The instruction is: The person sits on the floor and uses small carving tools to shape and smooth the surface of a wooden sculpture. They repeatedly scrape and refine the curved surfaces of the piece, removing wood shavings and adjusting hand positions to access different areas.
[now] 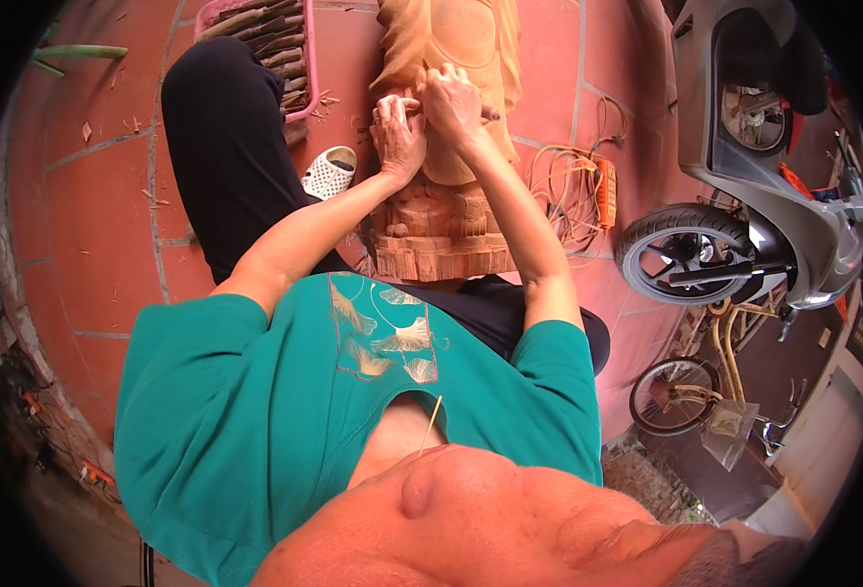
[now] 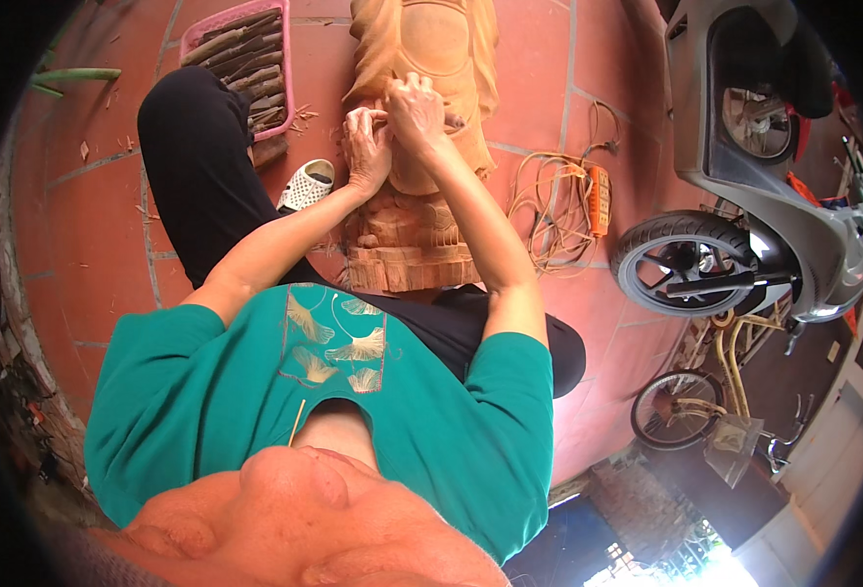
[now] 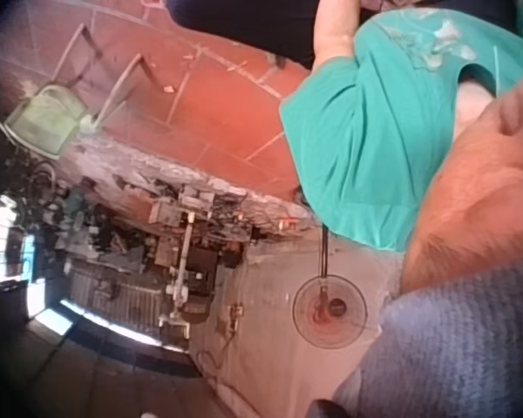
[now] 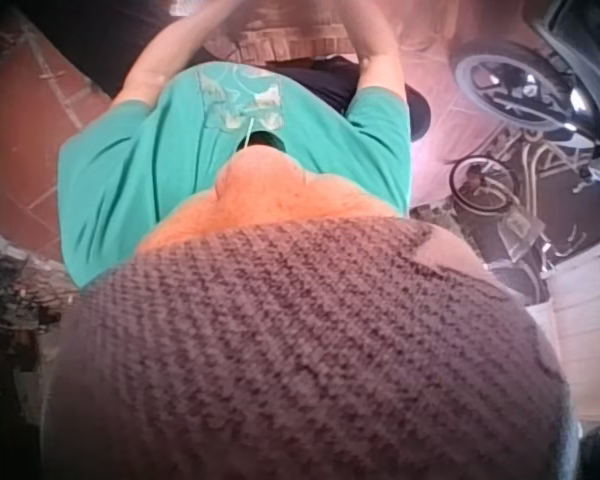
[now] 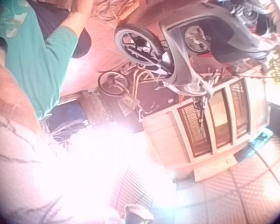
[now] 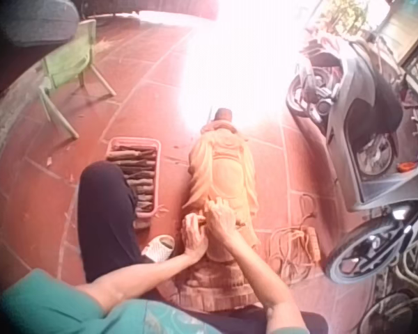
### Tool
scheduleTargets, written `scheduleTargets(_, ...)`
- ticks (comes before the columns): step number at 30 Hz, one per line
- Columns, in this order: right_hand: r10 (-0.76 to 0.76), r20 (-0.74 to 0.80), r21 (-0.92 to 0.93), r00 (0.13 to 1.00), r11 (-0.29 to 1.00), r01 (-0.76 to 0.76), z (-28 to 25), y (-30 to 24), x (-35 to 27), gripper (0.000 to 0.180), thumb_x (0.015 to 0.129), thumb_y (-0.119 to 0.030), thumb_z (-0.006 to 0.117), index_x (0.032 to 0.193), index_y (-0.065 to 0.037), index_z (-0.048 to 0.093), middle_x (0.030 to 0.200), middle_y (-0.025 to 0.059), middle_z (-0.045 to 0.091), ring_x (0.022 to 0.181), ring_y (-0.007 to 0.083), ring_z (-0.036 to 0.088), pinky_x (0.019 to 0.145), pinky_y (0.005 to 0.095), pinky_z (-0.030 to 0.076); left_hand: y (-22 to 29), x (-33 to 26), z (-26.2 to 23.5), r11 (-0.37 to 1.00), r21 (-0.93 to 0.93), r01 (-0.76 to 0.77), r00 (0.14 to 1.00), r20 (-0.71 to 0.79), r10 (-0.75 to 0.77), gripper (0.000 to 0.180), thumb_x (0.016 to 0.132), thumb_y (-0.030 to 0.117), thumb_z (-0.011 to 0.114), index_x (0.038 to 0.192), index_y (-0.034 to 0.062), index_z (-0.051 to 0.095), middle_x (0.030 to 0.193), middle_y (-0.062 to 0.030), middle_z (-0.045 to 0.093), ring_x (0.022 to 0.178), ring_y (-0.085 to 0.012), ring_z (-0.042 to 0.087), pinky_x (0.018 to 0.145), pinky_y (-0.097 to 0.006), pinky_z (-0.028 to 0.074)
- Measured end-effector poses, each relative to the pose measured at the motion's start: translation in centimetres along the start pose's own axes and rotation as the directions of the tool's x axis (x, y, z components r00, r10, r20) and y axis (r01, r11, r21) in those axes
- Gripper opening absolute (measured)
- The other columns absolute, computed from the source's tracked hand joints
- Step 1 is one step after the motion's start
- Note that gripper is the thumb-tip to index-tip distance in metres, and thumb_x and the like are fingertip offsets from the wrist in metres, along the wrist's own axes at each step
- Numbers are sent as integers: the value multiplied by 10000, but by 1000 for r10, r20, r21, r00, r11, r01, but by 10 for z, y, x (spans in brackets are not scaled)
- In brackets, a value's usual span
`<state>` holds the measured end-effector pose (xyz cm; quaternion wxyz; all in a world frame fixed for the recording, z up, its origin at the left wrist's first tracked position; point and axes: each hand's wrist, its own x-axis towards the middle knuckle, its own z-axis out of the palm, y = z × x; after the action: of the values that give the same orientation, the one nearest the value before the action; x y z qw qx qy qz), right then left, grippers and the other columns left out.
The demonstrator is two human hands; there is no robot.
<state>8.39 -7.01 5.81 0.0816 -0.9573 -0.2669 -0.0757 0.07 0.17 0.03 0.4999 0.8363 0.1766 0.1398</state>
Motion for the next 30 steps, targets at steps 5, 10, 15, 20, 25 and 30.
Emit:
scheduleTargets(5,-4,24,-52,1000,999,5,22,-5,21,205,840,-218,600,807,-16,616,899,171,609,887,356,613,689,452,534,-5,1,4,1000,-15,-16,1000,-8,16,226,802,138,619,1014,108,547,1113,-92,480,1086,-310,477,885,-464,381)
scheduleTargets(10,-18,116,-8,993,1000,19,-6,8,-3,126,780,-130,611,849,-27,629,930,174,612,900,343,618,692,428,545,-3,2,0,999,-39,-30,1000,9,30,204,817,157,605,1006,104,547,1105,-91,483,1079,-309,478,888,-464,382)
scheduleTargets(15,-102,138,71,985,993,93,-36,40,-36,98,799,-125,589,841,-42,624,921,142,602,876,316,607,719,427,530,1,1,-4,999,-28,-19,1000,6,19,180,827,159,597,994,106,554,1089,-87,490,1073,-299,482,893,-451,386)
scheduleTargets(20,-145,42,125,989,982,139,-29,40,-37,113,819,-155,602,826,-43,615,903,125,596,883,299,604,724,405,527,2,-1,-3,1000,-16,-20,1000,-1,20,184,824,154,609,997,112,562,1092,-84,494,1069,-295,484,899,-445,387)
scheduleTargets(25,-134,-13,50,991,990,135,2,21,-7,131,830,-169,587,831,-45,627,915,147,604,907,309,613,708,411,538,-4,2,1,999,-19,-29,999,14,29,199,824,158,621,1010,115,568,1121,-84,497,1077,-297,483,901,-448,388)
scheduleTargets(30,-113,-46,95,993,989,117,8,24,-4,165,848,-201,600,808,-42,617,888,147,597,902,314,611,695,420,529,-9,4,4,993,-80,-85,996,-2,85,183,829,116,600,997,45,582,1089,-129,502,1050,-304,490,936,-424,385)
